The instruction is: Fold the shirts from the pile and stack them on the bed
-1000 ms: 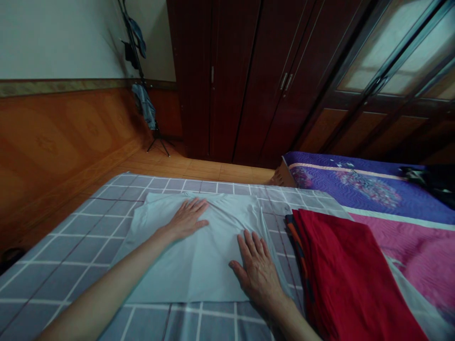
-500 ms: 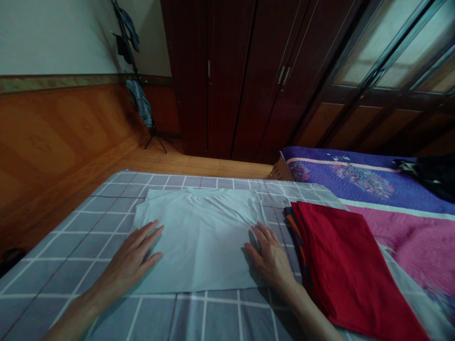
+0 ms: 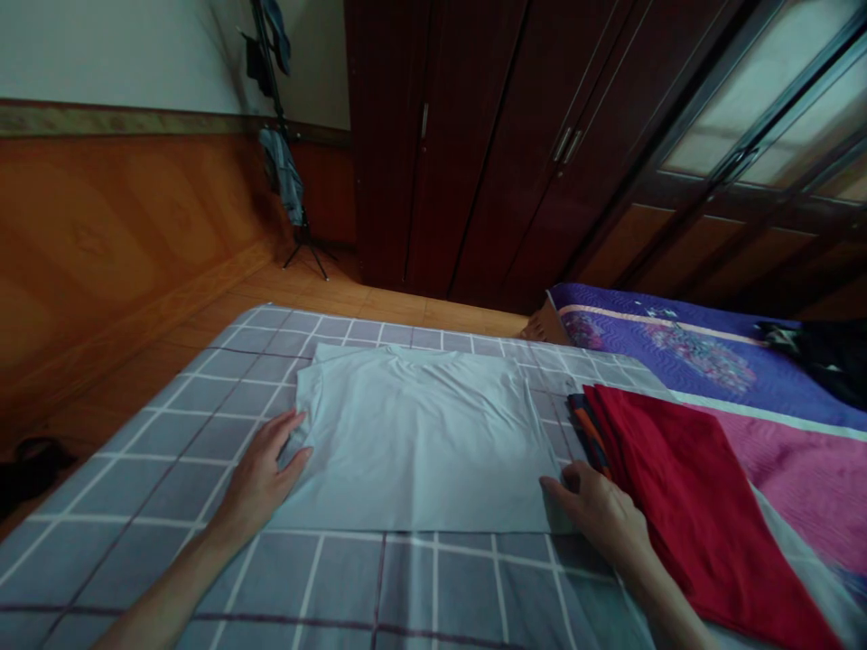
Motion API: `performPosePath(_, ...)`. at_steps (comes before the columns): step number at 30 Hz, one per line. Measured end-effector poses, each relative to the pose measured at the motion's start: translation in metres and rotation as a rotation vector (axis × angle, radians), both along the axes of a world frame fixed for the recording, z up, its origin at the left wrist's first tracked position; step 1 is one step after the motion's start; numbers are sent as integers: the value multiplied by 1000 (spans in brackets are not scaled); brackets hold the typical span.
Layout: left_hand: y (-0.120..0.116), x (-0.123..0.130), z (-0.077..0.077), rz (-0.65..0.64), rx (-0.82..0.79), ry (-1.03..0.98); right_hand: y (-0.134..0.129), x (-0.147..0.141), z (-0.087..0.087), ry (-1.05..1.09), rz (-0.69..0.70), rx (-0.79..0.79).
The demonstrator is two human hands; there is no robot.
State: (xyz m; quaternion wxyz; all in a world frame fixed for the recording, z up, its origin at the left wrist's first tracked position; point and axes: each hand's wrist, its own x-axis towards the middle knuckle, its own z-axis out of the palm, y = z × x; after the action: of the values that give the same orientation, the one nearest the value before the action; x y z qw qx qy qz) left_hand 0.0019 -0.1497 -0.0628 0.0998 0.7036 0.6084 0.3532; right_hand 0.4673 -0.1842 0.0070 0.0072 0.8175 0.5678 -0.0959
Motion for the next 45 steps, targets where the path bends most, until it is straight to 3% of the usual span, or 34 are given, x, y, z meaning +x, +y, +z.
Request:
performPosePath(3,-2,1,10,69,-5,-123,9,4,-7,138,-22,37)
performPosePath(5,-3,1,15,113,-25,-202,12,6,-11,339,-56,112)
performPosePath(8,-4,0,19,169,-79,-319,9,6,-11,790,-206,192)
performPosePath(11,-5,-2,19,211,-128,-423,-1,2,-5,1142,-401,159)
performPosePath(16,-4,-4,16,213,-118,-537,-5,-4,1,1209,-475,149)
performPosePath(21,-2,-3,18,223,-97,-643,26,-32,21,1312,-496,160)
performPosePath(25,-2,-1,25,233,-116,-783,68,-101,56,1359,-289,215)
performPosePath(28,-2,0,32,249,-162,-855,91,-182,68,1340,90,161)
performPosePath(29,-2,0,34,251,-178,-871,93,-212,67,1253,237,116)
performPosePath(31,-3,-2,37,254,-195,-894,89,-270,57,872,519,57)
performPosePath(33,-2,-5,38,255,-186,-887,73,-316,41,773,610,27)
performPosePath(35,-2,-8,37,258,-172,-825,52,-345,26,667,709,-1)
performPosePath(39,0,-10,33,243,-172,-729,20,-346,18,394,966,69)
performPosePath(42,0,-9,30,200,-186,-703,14,-314,23,379,1048,149)
performPosePath(45,0,-9,31,217,-207,-583,17,-267,19,353,993,274)
